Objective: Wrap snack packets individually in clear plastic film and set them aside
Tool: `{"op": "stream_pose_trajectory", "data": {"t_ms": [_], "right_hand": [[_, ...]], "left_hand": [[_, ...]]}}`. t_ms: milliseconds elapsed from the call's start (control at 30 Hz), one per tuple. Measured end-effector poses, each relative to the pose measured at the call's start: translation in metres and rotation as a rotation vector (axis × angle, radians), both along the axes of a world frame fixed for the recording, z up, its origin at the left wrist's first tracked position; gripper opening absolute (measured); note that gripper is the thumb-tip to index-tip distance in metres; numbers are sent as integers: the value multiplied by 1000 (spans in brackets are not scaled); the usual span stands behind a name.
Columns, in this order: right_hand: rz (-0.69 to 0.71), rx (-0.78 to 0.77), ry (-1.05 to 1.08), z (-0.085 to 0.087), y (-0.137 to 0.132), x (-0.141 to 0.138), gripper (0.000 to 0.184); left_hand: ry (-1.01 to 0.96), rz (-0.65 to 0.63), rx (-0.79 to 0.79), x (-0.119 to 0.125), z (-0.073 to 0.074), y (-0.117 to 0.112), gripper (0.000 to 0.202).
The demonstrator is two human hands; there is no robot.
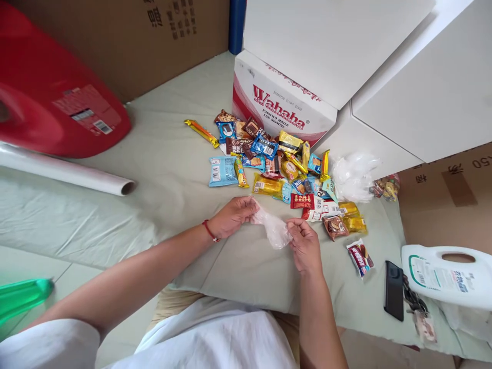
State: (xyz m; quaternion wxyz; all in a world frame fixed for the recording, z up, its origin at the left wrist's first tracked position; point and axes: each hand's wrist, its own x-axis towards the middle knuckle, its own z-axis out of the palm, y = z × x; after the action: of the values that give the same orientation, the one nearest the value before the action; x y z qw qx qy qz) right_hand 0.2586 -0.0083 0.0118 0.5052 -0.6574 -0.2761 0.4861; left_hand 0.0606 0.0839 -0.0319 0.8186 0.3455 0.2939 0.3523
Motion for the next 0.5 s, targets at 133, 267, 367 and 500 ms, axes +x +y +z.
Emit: {"op": "stream_pose_trajectory", "data": {"t_ms": [133,267,367,500], "right_hand": [[-68,138,-161,-8,-11,24,34],[157,453,-624,-9,-28,22,61],[417,574,-968,0,-34,3,85],[502,673,-1093,20,-32,-21,80]], "left_hand": [[42,7,31,1,0,2,58],[72,24,62,1,2,0,55],[143,-3,126,1,5,-3,54],[260,-33,215,-1,10,-7,55]]}}
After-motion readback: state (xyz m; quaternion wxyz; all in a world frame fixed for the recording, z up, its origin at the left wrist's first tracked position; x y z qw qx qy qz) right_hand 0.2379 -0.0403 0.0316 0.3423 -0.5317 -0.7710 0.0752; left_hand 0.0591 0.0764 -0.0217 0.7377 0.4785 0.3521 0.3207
